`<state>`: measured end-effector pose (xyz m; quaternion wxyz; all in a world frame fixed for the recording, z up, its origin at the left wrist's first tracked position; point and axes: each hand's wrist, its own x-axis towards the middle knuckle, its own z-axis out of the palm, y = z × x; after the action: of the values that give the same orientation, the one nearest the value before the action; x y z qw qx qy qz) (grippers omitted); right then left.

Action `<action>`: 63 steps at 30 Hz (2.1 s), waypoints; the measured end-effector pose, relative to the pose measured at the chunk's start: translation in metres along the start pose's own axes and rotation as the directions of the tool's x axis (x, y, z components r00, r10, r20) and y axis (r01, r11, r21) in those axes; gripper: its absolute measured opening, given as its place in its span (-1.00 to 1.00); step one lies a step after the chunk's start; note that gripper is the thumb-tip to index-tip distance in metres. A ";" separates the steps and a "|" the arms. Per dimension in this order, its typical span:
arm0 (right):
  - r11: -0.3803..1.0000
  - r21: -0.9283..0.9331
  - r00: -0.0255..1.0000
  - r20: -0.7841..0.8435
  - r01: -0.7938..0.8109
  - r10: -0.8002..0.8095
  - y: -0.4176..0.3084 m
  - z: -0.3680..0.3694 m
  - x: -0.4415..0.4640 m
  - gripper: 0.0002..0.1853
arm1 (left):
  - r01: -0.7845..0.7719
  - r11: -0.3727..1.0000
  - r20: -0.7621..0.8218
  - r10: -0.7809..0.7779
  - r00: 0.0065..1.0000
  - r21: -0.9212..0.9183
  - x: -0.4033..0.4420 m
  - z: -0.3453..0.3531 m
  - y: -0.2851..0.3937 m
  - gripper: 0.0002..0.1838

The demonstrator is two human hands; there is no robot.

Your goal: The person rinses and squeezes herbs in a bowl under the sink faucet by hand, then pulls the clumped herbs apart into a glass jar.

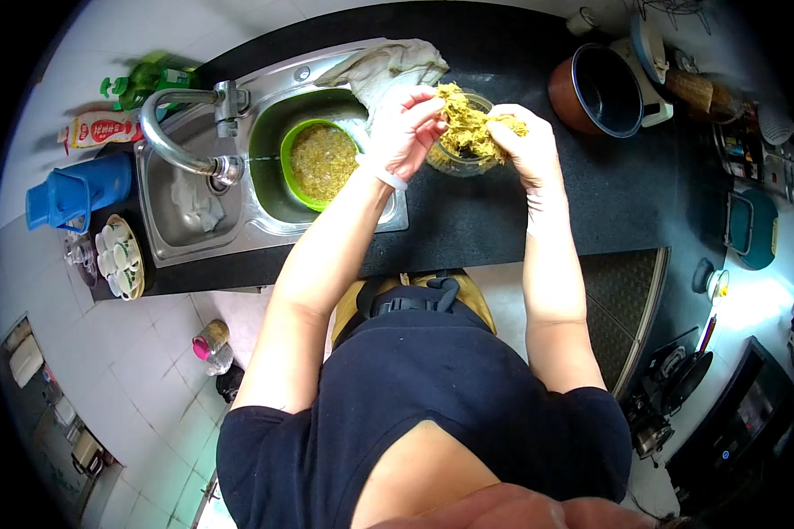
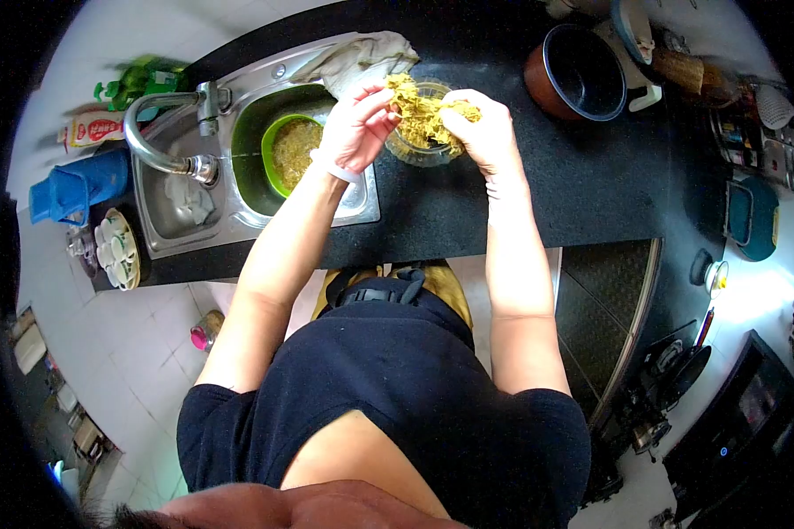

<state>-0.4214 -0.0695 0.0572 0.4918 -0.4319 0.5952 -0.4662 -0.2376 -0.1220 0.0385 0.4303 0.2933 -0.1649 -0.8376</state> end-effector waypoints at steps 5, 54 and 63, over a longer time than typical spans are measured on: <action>0.985 -0.160 0.998 0.032 0.066 -0.062 -0.002 0.016 -0.005 -0.71 | 0.034 0.996 0.059 -0.029 0.998 -0.088 0.000 0.008 -0.002 -0.86; 0.983 -0.183 1.000 -0.021 0.005 -0.009 -0.010 -0.011 -0.004 -0.71 | -0.236 0.590 0.208 0.115 0.971 0.772 0.000 -0.021 0.021 -0.91; 0.946 -0.323 0.999 0.042 0.024 -0.011 -0.017 0.001 -0.005 -0.72 | -0.299 0.631 0.311 0.096 0.946 0.716 0.006 -0.013 0.005 -0.93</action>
<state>-0.4190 -0.0679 0.0752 0.4218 -0.5213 0.6498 -0.3580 -0.2292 -0.1296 0.0288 0.3355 0.3201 -0.5804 -0.6694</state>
